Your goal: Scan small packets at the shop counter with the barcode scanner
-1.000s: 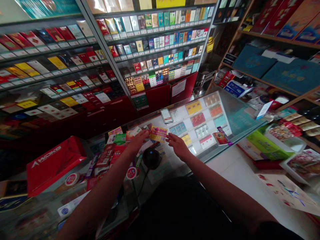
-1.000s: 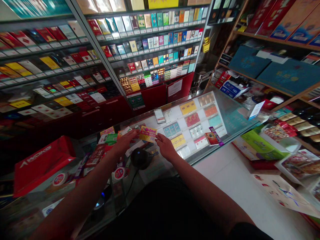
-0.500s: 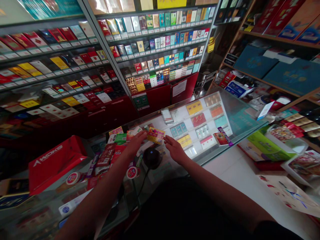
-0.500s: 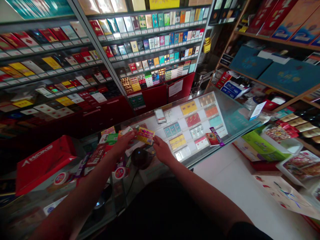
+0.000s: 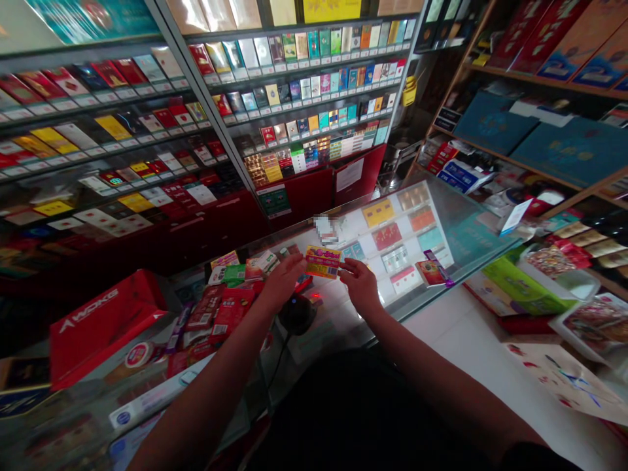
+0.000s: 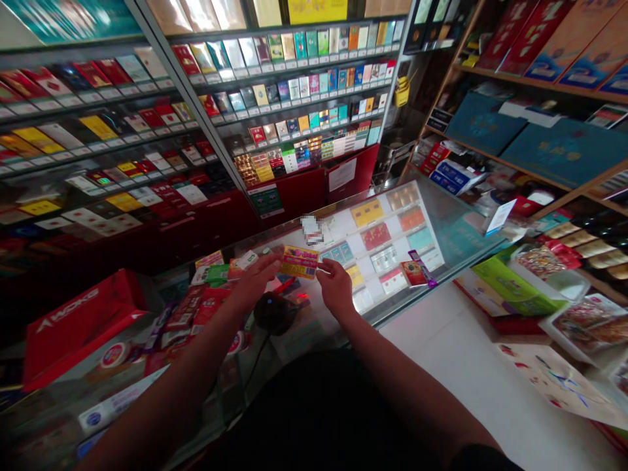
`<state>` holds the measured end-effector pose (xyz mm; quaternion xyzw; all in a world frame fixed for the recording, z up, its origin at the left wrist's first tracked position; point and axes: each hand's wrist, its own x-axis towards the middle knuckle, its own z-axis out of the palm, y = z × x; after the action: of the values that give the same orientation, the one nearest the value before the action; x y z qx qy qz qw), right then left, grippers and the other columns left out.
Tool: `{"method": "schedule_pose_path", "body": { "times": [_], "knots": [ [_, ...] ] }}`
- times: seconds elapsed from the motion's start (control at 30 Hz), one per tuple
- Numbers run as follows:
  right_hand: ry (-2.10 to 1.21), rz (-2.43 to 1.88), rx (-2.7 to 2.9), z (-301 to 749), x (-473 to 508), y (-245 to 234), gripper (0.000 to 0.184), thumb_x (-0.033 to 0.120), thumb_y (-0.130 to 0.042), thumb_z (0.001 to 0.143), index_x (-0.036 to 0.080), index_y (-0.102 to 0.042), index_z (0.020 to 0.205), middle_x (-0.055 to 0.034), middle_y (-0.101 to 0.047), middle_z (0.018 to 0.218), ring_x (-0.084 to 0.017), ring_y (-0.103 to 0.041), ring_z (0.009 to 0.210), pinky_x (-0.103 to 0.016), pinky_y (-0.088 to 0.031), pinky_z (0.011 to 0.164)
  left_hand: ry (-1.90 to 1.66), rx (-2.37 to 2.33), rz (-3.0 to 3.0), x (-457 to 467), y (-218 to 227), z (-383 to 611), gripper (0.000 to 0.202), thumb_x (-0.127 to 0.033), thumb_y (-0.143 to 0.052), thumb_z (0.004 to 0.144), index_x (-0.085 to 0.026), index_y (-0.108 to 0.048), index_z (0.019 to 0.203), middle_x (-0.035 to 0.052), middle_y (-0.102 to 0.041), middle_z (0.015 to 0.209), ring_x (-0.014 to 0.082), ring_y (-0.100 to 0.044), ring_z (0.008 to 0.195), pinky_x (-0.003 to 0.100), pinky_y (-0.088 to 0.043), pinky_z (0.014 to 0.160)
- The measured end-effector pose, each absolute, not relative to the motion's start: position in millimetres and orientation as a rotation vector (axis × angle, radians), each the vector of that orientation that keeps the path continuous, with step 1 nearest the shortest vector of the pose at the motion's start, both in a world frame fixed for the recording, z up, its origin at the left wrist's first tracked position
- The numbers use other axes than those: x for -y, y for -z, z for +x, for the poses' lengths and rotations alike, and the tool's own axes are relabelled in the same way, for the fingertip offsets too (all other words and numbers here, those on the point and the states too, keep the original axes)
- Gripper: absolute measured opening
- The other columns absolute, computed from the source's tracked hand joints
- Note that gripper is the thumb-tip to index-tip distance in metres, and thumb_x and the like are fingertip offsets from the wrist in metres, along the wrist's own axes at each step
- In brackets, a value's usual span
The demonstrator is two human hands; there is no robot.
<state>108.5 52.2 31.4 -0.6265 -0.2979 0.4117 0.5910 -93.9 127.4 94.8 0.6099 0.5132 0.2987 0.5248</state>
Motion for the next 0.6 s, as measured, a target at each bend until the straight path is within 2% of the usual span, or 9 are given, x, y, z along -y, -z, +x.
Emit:
{"method": "schedule_pose_path", "body": {
  "times": [0.2, 0.27, 0.4, 0.6],
  "knots": [
    [-0.853, -1.528, 0.675, 139, -46, -37, 0.045, 0.04, -0.078, 0.071, 0.018, -0.073, 0.109, -0.0094, -0.08, 0.098, -0.025, -0.076, 0.089, -0.041, -0.061, 0.085, -0.723, -1.12, 1.369, -106, -98, -62, 0.052, -0.058, -0.069, 0.085, -0.019, -0.069, 0.12, 0.0119, -0.075, 0.123, 0.0284, -0.07, 0.113, 0.041, -0.056, 0.097],
    [-0.876, -1.557, 0.666, 149, -42, -35, 0.041, 0.04, -0.078, 0.069, 0.017, -0.076, 0.103, -0.0085, -0.08, 0.094, -0.024, -0.075, 0.083, -0.039, -0.061, 0.079, -0.708, -1.097, 1.389, -100, -98, -52, 0.048, -0.055, -0.068, 0.087, -0.019, -0.069, 0.118, 0.0122, -0.075, 0.122, 0.0283, -0.071, 0.112, 0.041, -0.056, 0.098],
    [-1.025, -1.545, 0.553, 171, -30, -21, 0.035, 0.035, -0.081, 0.059, 0.015, -0.075, 0.087, -0.0063, -0.077, 0.08, -0.02, -0.069, 0.067, -0.032, -0.058, 0.064, -0.666, -1.061, 1.392, -88, -95, -34, 0.046, -0.052, -0.069, 0.087, -0.017, -0.069, 0.118, 0.0139, -0.075, 0.124, 0.0289, -0.07, 0.114, 0.042, -0.055, 0.099],
    [-1.037, -1.484, 0.168, 220, -12, 5, 0.033, 0.022, -0.086, 0.054, 0.014, -0.07, 0.082, -0.0064, -0.075, 0.074, -0.019, -0.07, 0.063, -0.029, -0.06, 0.06, -0.54, -0.943, 1.392, -75, -83, -20, 0.05, -0.05, -0.074, 0.086, -0.019, -0.068, 0.124, 0.0157, -0.072, 0.133, 0.0304, -0.067, 0.124, 0.045, -0.052, 0.106]
  ]
}}
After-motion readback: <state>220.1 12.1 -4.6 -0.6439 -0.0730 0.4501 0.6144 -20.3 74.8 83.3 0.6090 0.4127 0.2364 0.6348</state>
